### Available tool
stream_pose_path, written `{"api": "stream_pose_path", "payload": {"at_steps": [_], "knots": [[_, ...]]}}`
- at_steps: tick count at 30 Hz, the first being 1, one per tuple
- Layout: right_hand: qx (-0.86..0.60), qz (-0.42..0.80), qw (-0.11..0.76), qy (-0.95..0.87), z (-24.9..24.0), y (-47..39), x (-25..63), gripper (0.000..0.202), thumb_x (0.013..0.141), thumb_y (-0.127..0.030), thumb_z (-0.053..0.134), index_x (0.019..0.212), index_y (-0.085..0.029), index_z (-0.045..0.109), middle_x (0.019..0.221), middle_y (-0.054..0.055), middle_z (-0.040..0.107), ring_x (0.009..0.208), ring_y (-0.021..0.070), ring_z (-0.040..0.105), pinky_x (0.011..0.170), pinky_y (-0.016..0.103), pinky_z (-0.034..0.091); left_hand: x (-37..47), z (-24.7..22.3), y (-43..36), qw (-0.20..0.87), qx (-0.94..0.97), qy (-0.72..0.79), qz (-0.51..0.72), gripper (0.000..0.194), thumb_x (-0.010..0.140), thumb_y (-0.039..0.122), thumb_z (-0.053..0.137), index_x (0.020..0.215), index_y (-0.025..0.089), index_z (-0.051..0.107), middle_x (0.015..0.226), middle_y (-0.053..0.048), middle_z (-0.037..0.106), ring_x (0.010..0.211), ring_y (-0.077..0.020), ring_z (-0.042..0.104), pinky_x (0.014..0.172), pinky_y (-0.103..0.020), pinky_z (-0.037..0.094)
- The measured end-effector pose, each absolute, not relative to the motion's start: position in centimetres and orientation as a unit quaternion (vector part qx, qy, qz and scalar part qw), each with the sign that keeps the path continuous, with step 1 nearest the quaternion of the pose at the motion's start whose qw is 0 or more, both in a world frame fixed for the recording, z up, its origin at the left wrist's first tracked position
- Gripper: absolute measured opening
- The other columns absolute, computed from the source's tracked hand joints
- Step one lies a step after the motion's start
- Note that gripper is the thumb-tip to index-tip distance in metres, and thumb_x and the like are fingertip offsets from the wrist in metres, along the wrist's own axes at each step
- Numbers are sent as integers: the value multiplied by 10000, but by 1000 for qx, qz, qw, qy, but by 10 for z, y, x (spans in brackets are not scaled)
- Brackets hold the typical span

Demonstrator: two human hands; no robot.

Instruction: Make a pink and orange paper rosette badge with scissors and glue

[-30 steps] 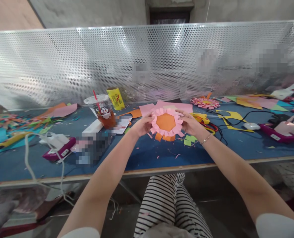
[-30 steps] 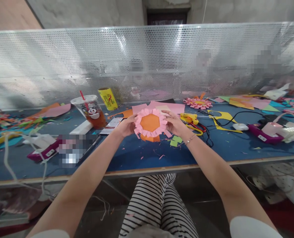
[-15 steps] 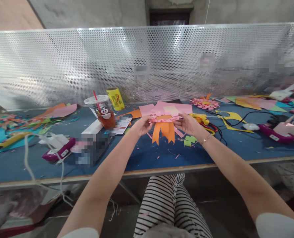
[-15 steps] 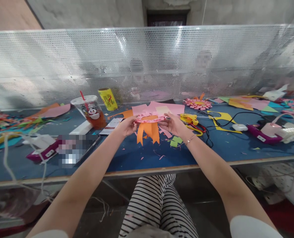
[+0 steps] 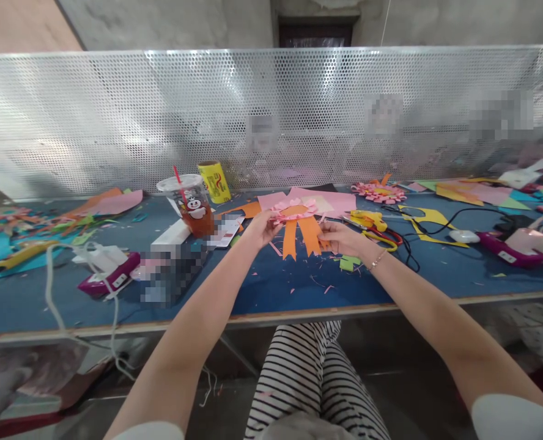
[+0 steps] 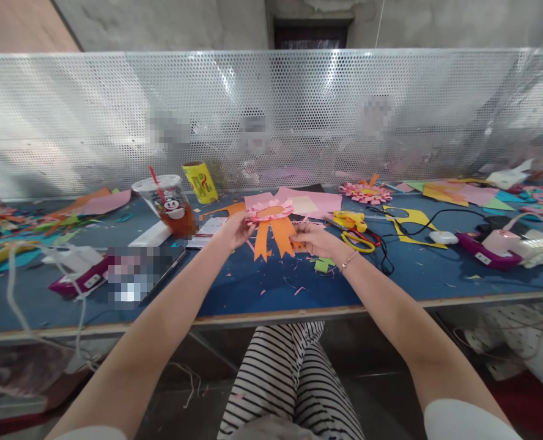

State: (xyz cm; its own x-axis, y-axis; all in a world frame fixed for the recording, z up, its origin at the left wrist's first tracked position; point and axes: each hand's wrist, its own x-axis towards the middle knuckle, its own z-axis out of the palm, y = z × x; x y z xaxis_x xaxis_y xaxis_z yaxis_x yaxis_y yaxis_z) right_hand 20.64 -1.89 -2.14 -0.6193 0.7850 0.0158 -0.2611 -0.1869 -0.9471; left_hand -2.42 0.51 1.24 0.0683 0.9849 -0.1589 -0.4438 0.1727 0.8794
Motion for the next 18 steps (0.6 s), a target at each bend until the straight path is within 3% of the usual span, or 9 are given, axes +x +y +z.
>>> {"api": "stream_pose_path", "payload": {"at_steps": [3,8,13,18], "knots": [[-260,715,367,-535,-24,-17,206,195,637,-140,680,797,-162,570,752,10,646,671,112,628,693,275,532,-26,10,3,607,413,386,558,333,623,62,570,915,197,486,549,34,532,464,-79,537,469,-187,492],[-283,669,367,-581,-32,-13,205,238,667,-181,661,888,-182,572,848,13,641,689,115,624,666,289,532,-30,8,0,545,533,346,546,616,557,77,632,1107,271,434,750,28,576,535,-88,557,497,-218,483],[-297,620,337,-643,-34,-10,207,249,694,-250,658,922,-177,589,823,40,644,678,126,624,522,207,489,-36,12,-5,519,584,316,539,728,543,127,690,1193,281,401,929,-7,581,607,-87,564,521,-205,484],[-349,596,350,-633,-35,-8,209,311,671,-268,685,955,-189,589,763,2,627,482,44,518,346,132,338,-37,15,-7,499,617,309,524,719,536,109,680,1189,275,429,1011,-20,573,631,-76,551,502,-161,453]]}}
